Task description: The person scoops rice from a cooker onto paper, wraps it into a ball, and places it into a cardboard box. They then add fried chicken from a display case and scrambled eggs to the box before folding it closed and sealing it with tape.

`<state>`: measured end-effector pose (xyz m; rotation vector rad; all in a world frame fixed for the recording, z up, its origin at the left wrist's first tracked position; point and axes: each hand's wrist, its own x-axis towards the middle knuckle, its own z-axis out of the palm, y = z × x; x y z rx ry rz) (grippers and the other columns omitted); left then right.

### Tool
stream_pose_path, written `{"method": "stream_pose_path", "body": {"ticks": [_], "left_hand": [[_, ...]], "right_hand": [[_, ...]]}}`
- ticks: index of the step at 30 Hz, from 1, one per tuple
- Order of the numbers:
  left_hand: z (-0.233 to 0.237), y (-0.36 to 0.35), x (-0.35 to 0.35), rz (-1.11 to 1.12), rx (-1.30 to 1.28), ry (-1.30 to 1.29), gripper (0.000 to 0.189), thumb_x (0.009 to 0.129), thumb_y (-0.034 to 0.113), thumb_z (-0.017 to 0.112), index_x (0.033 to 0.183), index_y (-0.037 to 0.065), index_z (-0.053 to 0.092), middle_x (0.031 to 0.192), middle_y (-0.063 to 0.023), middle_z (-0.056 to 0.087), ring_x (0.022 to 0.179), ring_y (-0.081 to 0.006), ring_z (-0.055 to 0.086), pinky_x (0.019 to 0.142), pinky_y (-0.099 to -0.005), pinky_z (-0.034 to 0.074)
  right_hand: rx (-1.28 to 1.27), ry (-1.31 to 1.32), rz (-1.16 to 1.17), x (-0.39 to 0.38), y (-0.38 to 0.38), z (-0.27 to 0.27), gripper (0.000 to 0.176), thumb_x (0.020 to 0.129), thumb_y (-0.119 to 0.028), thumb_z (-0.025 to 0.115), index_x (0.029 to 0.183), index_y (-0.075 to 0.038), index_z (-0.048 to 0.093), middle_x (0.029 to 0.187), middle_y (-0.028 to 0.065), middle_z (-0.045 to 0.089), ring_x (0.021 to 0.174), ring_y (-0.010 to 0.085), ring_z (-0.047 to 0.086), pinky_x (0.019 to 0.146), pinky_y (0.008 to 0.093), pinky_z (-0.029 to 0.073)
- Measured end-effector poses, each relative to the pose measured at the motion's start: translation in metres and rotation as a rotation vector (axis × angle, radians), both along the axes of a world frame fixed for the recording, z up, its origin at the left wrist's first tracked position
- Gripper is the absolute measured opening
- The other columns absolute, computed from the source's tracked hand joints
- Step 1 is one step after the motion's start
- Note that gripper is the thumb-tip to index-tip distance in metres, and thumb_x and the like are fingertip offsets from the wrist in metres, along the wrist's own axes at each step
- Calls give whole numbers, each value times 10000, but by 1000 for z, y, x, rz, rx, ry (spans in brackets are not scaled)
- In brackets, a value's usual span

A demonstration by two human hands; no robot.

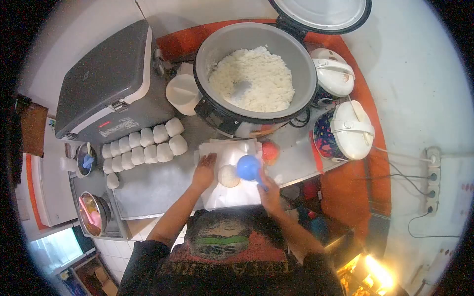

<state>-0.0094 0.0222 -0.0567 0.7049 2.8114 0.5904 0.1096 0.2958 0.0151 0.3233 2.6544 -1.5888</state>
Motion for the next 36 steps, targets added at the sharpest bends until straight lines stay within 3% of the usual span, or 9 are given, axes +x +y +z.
{"method": "stream_pose_path", "body": {"ticks": [4,11,16,21,25,28,31,35,36], "left_hand": [[3,16,-6,110,-23,268,590,844,6,499,1427,-51,425,1440,-232,496,1311,-362,504,1153,-450,355],[-15,21,-9,54,6,192,475,861,49,530,1329,-36,529,1359,-206,571,1194,-348,589,1062,-453,436],[28,41,-22,139,172,209,428,828,103,593,1246,13,604,1260,-170,632,1076,-333,619,946,-458,480],[31,43,-59,-29,-77,122,183,803,154,622,954,72,684,984,-107,655,995,-323,608,848,-470,482],[59,32,-54,-110,287,239,96,809,165,618,819,99,686,861,-81,626,950,-298,623,793,-466,495],[61,16,-23,-232,103,50,112,820,147,603,875,101,689,847,-77,629,887,-279,638,748,-426,519],[71,7,13,-316,121,124,126,821,123,591,912,102,675,867,-77,633,843,-271,646,712,-395,531],[56,3,41,-342,124,176,157,806,115,594,942,67,655,921,-70,629,885,-262,630,716,-385,517],[56,3,44,-338,114,185,182,790,111,605,957,63,660,919,-68,623,880,-270,620,734,-394,510]], "right_hand": [[132,140,-397,-10,34,-11,630,838,28,589,1454,-57,487,1004,181,618,917,293,623,804,389,494],[555,333,-469,-56,127,-87,628,813,16,595,1430,-51,505,1103,200,595,1023,385,580,911,457,448],[559,365,-592,-85,114,-67,442,793,-12,623,1235,-14,630,1064,199,616,1038,394,570,963,479,421],[65,201,-348,-110,17,-33,281,775,-52,643,1051,-69,697,1052,154,655,1060,376,583,979,450,430],[357,431,291,-130,-36,14,226,797,-143,657,1004,-78,719,1025,112,671,1018,341,599,1033,513,362],[815,-155,719,-139,-39,25,229,806,-137,637,998,-69,741,1054,113,681,1128,323,565,1041,583,305],[915,-280,695,-121,-36,17,230,826,-141,601,979,-73,758,1065,107,674,1228,313,496,1044,612,275],[687,-29,516,-81,-68,48,456,845,-144,558,1285,-45,626,1494,161,442,1454,368,278,1142,661,135],[645,-34,637,-72,-74,23,623,842,-111,532,1457,-54,454,1617,134,262,1506,383,172,1149,688,71]]}}
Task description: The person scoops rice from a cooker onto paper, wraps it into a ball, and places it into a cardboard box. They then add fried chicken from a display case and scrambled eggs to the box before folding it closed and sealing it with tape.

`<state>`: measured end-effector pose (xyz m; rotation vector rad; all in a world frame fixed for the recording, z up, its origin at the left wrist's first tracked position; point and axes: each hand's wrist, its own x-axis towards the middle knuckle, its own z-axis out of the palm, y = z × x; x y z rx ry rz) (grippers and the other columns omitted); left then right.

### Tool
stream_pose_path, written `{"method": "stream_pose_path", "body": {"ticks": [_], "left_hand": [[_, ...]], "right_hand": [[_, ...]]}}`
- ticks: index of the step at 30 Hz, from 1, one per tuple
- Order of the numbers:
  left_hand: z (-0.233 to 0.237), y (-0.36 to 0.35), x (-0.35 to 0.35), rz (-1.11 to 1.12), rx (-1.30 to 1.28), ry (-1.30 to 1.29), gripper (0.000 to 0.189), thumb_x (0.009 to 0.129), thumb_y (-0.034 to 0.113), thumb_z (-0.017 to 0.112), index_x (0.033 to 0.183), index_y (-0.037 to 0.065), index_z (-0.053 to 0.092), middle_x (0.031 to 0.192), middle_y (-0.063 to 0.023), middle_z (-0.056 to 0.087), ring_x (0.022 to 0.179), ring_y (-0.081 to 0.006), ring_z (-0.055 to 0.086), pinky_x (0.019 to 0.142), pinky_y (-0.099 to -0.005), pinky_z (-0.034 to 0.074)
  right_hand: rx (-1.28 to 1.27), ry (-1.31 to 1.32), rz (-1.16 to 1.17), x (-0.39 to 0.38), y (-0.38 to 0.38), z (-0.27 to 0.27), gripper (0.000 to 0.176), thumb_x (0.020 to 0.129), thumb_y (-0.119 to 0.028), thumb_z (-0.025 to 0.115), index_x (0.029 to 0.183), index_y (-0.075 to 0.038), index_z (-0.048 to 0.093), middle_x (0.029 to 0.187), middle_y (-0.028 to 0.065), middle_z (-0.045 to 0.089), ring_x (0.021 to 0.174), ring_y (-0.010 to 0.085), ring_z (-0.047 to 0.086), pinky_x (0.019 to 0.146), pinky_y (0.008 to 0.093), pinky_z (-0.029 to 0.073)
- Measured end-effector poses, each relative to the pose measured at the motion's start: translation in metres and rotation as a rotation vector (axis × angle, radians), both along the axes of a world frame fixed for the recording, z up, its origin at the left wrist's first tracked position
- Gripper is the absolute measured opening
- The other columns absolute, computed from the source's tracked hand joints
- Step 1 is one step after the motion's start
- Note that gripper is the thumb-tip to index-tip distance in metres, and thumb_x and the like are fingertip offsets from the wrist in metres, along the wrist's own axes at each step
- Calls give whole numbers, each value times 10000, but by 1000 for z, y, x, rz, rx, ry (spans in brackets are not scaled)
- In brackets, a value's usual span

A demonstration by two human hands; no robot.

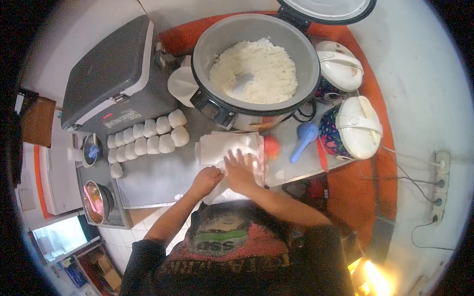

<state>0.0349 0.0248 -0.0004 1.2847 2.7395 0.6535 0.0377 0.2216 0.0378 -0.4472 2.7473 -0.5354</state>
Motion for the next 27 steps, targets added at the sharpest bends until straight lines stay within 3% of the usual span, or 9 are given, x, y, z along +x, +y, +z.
{"method": "stream_pose_path", "body": {"ticks": [2,6,10,13,16,18,21,24,27], "left_hand": [[4,-1,2,4,-15,24,235,760,102,629,987,54,668,915,-63,612,869,-287,598,768,-411,496],[6,-12,-5,547,-140,232,281,752,76,626,1018,65,717,959,-75,635,910,-295,596,860,-434,456],[-39,-56,-20,572,128,-229,199,767,81,650,946,37,726,905,-148,685,871,-320,647,819,-420,494],[-48,-57,-19,727,290,-503,166,808,105,658,930,10,716,858,-191,700,815,-348,671,768,-421,521],[-36,-48,-12,806,316,-513,181,846,137,658,942,-9,703,838,-199,703,774,-364,677,729,-419,532],[-35,-41,-1,890,380,-358,186,857,148,661,938,-14,701,837,-195,704,776,-359,681,724,-409,533],[-19,-31,20,961,435,-465,193,849,149,673,937,-19,702,822,-193,705,762,-340,691,702,-393,534],[-23,-33,35,833,112,-667,239,825,183,703,937,-27,690,817,-177,716,745,-288,703,691,-375,530],[-44,-31,41,933,564,-647,301,819,250,734,877,-39,667,728,-125,693,661,-216,660,620,-349,506]], "right_hand": [[49,-9,47,25,-3,-22,664,839,-93,516,1492,-67,401,1629,109,243,1503,385,189,1146,691,81],[97,5,94,48,9,-16,729,819,-52,502,1529,-93,337,1646,73,215,1494,376,240,1147,673,112],[89,-23,59,56,14,-11,715,803,-47,515,1504,-96,384,1621,78,278,1501,341,222,1142,643,153],[33,-406,-202,44,0,11,677,793,-50,525,1464,-90,444,1590,83,334,1498,338,210,1136,625,167],[-211,-55,-196,31,-15,8,643,785,-53,534,1426,-81,490,1570,91,359,1486,365,218,1141,640,136],[-27,7,-65,29,-12,-10,660,785,-54,538,1441,-84,472,1580,93,342,1493,368,203,1142,656,118],[79,34,35,38,-1,-19,709,790,-42,535,1484,-144,431,1611,65,296,1509,350,189,1140,685,100],[128,42,86,53,11,-21,730,794,-36,532,1496,-204,423,1622,23,285,1509,341,206,1134,692,113],[160,115,122,55,19,-30,722,804,-47,537,1491,-241,432,1622,-9,293,1496,339,241,1116,712,114]]}}
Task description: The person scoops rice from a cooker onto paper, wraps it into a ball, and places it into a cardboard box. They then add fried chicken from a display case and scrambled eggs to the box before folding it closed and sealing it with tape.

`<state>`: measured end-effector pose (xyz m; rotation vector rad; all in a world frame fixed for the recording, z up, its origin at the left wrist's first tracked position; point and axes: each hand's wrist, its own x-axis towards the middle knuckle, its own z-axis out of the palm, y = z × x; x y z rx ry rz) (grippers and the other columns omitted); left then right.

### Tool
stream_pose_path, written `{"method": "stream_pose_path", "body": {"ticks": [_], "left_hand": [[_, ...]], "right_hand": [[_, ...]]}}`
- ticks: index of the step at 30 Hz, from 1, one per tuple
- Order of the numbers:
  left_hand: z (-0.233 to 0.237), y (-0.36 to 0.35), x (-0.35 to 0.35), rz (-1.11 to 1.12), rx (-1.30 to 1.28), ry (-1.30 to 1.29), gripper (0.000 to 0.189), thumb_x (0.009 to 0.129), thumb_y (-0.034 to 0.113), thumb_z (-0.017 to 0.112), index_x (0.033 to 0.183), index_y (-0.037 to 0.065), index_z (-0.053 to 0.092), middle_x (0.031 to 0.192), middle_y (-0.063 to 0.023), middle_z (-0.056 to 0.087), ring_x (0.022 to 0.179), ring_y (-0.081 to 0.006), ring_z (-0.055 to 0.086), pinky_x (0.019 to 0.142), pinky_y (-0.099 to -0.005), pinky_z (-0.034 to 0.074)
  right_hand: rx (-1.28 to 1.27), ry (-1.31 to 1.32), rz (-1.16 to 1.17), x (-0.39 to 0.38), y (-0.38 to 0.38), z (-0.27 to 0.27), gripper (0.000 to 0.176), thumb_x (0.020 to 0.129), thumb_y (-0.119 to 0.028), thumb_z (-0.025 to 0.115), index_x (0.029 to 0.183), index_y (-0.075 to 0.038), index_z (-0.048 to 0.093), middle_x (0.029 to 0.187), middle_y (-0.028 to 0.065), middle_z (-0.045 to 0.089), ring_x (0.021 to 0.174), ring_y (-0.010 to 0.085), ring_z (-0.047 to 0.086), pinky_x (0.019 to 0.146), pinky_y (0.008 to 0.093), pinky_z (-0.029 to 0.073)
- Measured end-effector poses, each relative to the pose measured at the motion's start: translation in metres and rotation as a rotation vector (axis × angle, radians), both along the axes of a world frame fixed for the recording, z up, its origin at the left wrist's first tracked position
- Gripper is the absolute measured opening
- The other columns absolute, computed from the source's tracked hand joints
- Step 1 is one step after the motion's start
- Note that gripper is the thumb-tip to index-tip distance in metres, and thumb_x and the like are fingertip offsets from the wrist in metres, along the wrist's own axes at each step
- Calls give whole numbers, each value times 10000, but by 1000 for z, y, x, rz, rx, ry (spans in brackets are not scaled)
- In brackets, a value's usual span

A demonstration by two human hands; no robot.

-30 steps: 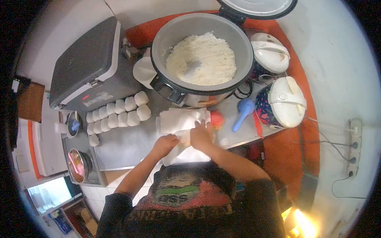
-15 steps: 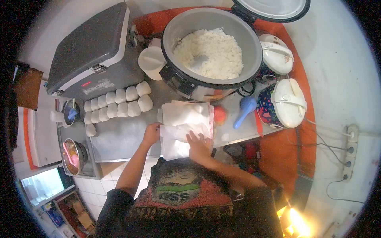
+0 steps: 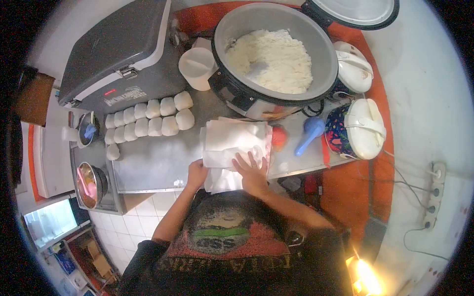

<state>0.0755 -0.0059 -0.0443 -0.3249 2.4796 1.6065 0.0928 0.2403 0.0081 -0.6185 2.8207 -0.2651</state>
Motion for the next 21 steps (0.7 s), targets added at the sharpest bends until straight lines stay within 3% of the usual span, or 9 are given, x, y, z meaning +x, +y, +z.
{"method": "stream_pose_path", "body": {"ticks": [3,6,7,10,11,14,17,20,21], "left_hand": [[19,6,11,71,145,-438,333,855,308,727,806,-9,641,634,-57,621,576,-146,573,521,-315,439],[49,11,28,-199,254,-808,346,875,358,730,763,49,620,625,-24,579,522,-111,478,455,-298,351],[36,13,35,-193,345,-806,313,924,355,678,866,56,603,695,-44,627,472,-96,414,428,-273,317],[34,16,26,229,1115,-794,290,971,312,610,983,27,562,824,-70,661,453,-97,370,411,-253,311],[34,15,18,331,1227,-862,300,1004,283,546,1096,-2,520,949,-83,665,479,-79,379,413,-214,310],[42,19,7,86,592,-214,264,944,259,628,1088,43,583,988,-72,652,620,-121,461,526,-265,383],[50,28,0,-150,-80,401,253,885,235,709,1080,87,645,1027,-61,639,761,-163,543,639,-315,457],[102,41,-35,-649,-477,579,268,770,224,784,1001,125,691,979,-56,631,913,-238,552,827,-399,443],[74,39,-39,-729,-581,617,267,739,278,777,949,128,709,928,-47,644,981,-246,546,912,-402,408]], "right_hand": [[-10,-14,26,-2,6,-1,672,845,-133,568,1492,-245,427,1626,-20,288,1479,339,275,1093,731,102],[-100,-70,19,-7,7,16,637,877,-293,620,1486,-245,438,1624,-20,290,1474,347,278,1094,728,99],[-131,-78,11,-7,8,17,641,874,-346,636,1479,-245,450,1620,-18,300,1472,350,280,1095,727,95],[-204,-52,-6,-2,7,17,605,881,-402,640,1448,-247,493,1600,-20,340,1465,339,295,1097,717,97],[-225,-34,-7,-1,6,16,584,886,-404,634,1435,-248,508,1593,-22,355,1462,332,302,1098,713,100],[-65,189,2,-4,1,-6,405,896,-344,625,1275,-202,643,1492,-22,500,1439,273,364,1114,675,113],[-156,150,-14,-19,2,-5,304,917,-299,598,1174,-168,693,1335,-15,628,1365,235,447,1115,659,126],[-113,194,61,-38,1,-4,242,896,-291,616,1043,-142,737,1078,-4,715,1233,216,541,1134,628,131],[-117,125,81,-44,1,-1,223,891,-290,618,1004,-140,739,1029,3,713,1181,211,566,1138,616,143]]}}
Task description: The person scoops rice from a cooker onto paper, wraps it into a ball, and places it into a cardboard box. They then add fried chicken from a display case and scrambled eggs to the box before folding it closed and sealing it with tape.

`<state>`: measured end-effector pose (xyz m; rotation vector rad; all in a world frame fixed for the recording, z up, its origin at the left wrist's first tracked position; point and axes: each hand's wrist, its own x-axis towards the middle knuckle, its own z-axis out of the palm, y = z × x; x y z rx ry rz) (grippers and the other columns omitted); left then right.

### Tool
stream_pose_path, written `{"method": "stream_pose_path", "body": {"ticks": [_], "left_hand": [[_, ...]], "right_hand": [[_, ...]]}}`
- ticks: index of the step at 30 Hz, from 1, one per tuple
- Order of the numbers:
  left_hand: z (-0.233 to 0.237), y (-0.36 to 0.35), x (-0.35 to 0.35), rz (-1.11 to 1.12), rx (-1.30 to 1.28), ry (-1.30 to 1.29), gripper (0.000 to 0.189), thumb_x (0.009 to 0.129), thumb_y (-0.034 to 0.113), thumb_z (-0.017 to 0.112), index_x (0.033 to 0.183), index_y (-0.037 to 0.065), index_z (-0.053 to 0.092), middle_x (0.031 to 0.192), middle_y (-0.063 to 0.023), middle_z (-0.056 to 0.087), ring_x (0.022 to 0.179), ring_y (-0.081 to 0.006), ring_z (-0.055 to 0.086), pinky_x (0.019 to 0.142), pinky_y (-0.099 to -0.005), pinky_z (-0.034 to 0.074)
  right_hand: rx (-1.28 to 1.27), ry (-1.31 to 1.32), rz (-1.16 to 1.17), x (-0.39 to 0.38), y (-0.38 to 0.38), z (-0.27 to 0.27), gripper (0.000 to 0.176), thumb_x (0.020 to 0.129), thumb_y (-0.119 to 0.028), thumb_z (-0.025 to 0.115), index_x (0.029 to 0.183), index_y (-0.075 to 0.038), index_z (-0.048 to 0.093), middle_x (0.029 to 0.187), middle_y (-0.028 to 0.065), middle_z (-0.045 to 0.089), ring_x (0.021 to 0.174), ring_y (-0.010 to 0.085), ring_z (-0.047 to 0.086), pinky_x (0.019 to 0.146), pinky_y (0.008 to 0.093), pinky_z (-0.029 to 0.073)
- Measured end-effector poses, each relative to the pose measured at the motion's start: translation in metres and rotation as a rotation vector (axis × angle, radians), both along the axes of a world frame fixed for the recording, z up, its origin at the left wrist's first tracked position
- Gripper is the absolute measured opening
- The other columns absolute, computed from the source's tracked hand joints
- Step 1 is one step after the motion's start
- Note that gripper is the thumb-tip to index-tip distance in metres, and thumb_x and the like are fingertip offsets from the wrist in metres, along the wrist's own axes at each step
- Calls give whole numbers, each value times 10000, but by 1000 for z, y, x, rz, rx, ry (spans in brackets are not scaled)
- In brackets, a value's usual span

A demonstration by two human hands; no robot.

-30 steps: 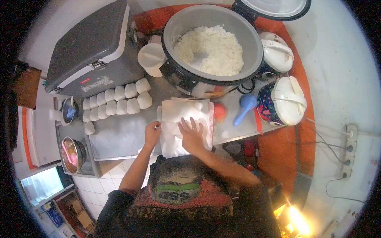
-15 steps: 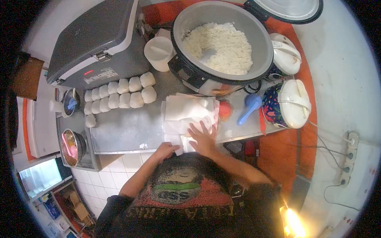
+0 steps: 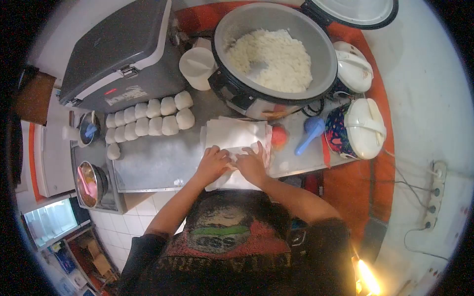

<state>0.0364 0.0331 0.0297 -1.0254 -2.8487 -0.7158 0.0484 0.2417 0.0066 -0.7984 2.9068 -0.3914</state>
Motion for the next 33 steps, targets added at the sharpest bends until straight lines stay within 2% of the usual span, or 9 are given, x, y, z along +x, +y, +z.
{"method": "stream_pose_path", "body": {"ticks": [5,9,11,14,20,23,26,30,33], "left_hand": [[-33,-8,-18,23,-70,-364,194,801,298,729,897,130,732,903,-53,676,950,-271,591,881,-410,439],[-51,-23,-15,158,72,-458,171,831,276,712,884,114,724,910,-80,689,913,-301,615,862,-419,448],[-52,-27,-14,219,211,-308,117,827,221,700,857,108,713,866,-94,685,907,-306,621,843,-439,455],[-38,-18,-12,333,290,-1,69,835,154,678,856,90,691,815,-118,672,849,-332,624,834,-460,451],[-83,2,2,563,303,-225,40,863,74,620,874,67,657,770,-132,652,781,-370,621,768,-486,450],[-91,5,2,566,369,-224,64,850,58,612,896,64,656,806,-148,652,798,-374,622,731,-490,457],[-94,0,-2,433,302,-128,131,815,47,616,937,64,657,921,-160,645,863,-366,610,745,-471,469],[-84,-9,3,318,68,-80,238,787,73,606,1018,67,660,1066,-147,604,974,-346,571,828,-440,466],[-52,-13,13,269,-76,-124,309,800,121,594,1096,73,669,1056,-119,595,995,-318,544,877,-438,433]], "right_hand": [[80,-112,82,-33,17,18,172,861,-273,636,837,-134,733,879,49,701,971,208,651,1128,508,290],[-286,-258,-60,-32,42,-26,133,835,-220,645,837,-107,716,897,97,697,947,258,651,998,454,432],[-394,-276,-169,-29,45,-32,115,825,-183,645,844,-91,711,896,114,693,954,280,646,918,441,482],[-386,205,-162,-23,30,-33,110,830,-131,626,883,-71,702,909,144,690,936,321,651,860,461,496],[-190,-127,-470,-15,0,-49,130,866,-88,561,931,-44,665,910,170,676,930,368,632,788,448,508],[-399,-104,-638,-10,-11,-75,109,864,-94,560,909,-51,650,853,166,666,922,391,622,781,463,501],[-459,103,-481,-9,-8,-75,148,858,-102,571,978,-54,642,897,163,666,936,374,626,792,480,498],[-378,4,-332,0,8,-81,246,859,-89,567,1087,-63,656,1057,148,664,1021,347,608,884,507,468],[-358,132,-236,17,12,-45,307,822,-53,582,1114,-73,672,1107,123,669,1065,323,600,941,500,447]]}}
